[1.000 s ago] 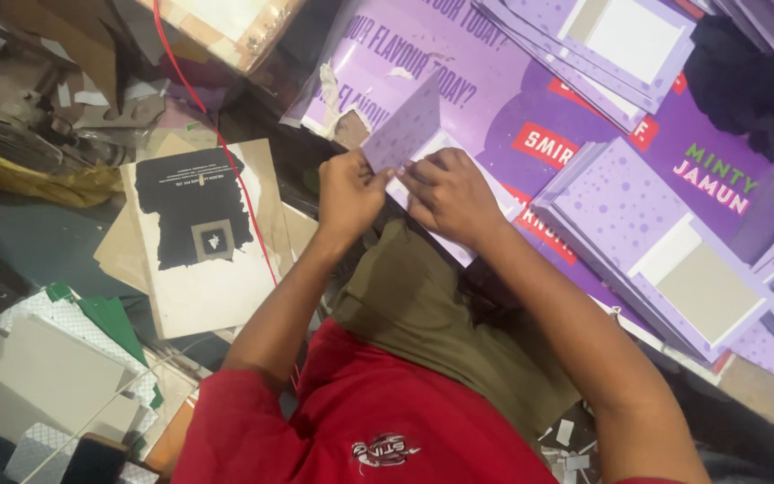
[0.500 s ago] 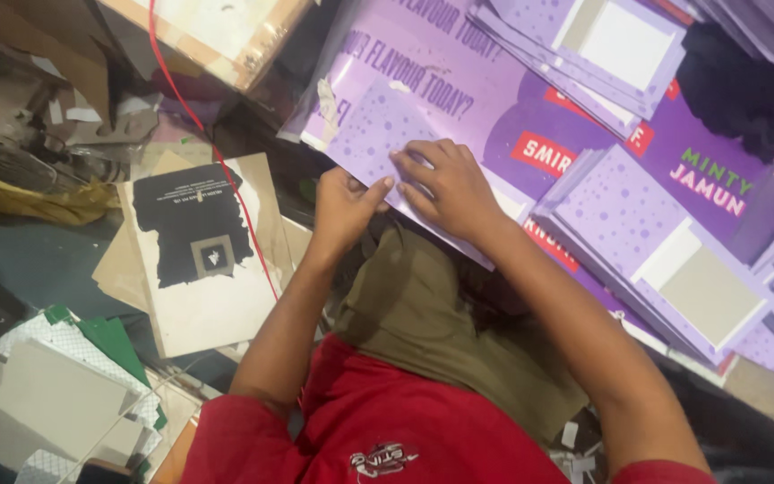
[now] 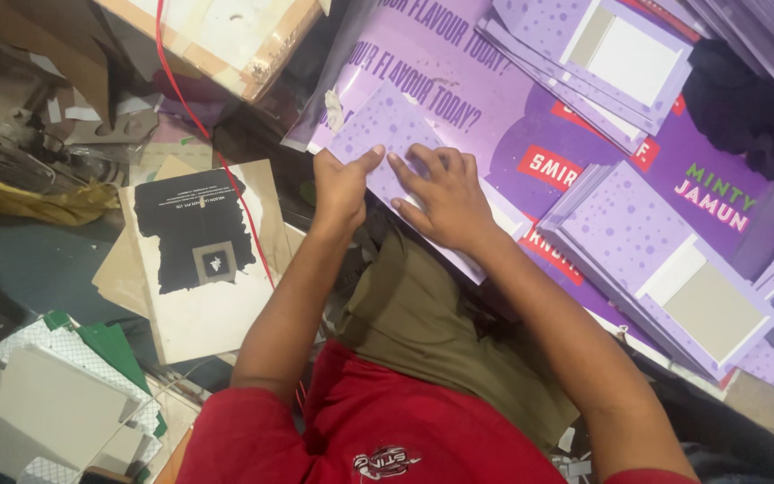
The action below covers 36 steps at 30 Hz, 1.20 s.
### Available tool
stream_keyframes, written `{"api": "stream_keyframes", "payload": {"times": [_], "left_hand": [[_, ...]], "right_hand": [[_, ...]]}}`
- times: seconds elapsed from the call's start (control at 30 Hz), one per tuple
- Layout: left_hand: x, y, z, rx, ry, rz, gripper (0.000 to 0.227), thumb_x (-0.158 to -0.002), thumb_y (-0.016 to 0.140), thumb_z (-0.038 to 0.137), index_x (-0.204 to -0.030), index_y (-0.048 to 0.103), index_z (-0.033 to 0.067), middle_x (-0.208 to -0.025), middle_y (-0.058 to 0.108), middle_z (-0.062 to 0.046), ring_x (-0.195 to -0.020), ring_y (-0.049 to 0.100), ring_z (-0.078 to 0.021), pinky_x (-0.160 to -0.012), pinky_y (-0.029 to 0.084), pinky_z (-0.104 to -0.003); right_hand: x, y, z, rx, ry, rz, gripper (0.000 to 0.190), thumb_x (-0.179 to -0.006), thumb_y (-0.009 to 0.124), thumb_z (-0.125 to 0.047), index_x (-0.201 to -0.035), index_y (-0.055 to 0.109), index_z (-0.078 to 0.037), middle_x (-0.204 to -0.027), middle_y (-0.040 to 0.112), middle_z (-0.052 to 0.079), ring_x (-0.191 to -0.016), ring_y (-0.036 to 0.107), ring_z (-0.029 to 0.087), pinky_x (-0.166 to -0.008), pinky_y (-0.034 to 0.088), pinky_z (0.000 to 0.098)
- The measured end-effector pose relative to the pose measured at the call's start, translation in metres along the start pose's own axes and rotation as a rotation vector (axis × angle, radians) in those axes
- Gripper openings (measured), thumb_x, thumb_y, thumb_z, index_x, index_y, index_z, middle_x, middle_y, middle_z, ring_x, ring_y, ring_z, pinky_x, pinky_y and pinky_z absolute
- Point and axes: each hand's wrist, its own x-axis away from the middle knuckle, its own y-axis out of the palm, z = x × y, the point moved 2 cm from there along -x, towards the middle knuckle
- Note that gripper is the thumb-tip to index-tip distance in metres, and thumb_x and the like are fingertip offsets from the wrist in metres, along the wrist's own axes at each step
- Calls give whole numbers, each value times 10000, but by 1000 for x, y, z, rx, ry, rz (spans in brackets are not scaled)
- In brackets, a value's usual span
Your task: The person sits on the floor and repeatedly folds purple printed paper sheets in half by hand, stacking the folded sheets into a growing pile on the table. The person occasionally wipes the surface with a black cloth and continues folding individual sheets one at a time.
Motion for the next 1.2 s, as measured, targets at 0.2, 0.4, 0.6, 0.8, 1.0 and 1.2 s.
{"api": "stream_keyframes", "payload": {"times": [0.2,0.4,0.6,0.8,1.0,1.2], "left_hand": [[5,7,-10,-181,178,124,339,-852,703,-146,-1189,664,-140,-1105,747,-179,-983,730,-201,-879,582,-324],[-2,-3,-1,-71,64,-31,394,-847,721,-139,-1232,642,-119,-1149,726,-168,-1028,717,-220,-906,577,-332],[-19,-9,6,165,-122,-21,376,-889,686,1,-1251,613,-68,-1153,732,-153,-1031,741,-223,-913,598,-351],[-33,-33,17,-336,-244,-146,253,-901,716,40,-1106,695,-107,-909,764,-149,-743,734,-216,-660,595,-347],[-24,-49,41,-607,-161,-352,218,-885,746,66,-1044,730,-82,-905,767,-139,-751,711,-154,-649,562,-287],[-24,-22,70,-1460,77,-261,407,-790,849,405,-870,751,18,-800,721,-185,-773,711,-335,-712,536,-453]], "right_hand": [[1,0,1,22,-22,5,592,-976,637,-438,-1500,559,-174,-1367,505,89,-1198,443,324,-1025,344,485],[0,1,2,-2,5,3,590,-969,633,-440,-1495,559,-184,-1374,516,85,-1194,448,321,-1018,345,481],[-4,-2,2,-43,60,-17,608,-972,631,-467,-1496,554,-169,-1358,534,72,-1163,467,309,-992,352,483],[-2,-12,-7,-26,113,-106,621,-905,665,-505,-1428,588,-179,-1369,571,60,-1139,494,300,-949,366,457],[-2,-20,-18,-83,33,-142,679,-841,691,-536,-1365,640,-106,-1323,599,91,-1098,523,291,-907,385,440],[-25,-11,-3,-35,-33,-114,629,-878,676,-502,-1364,662,-103,-1301,619,85,-1012,519,288,-840,386,438]]}}
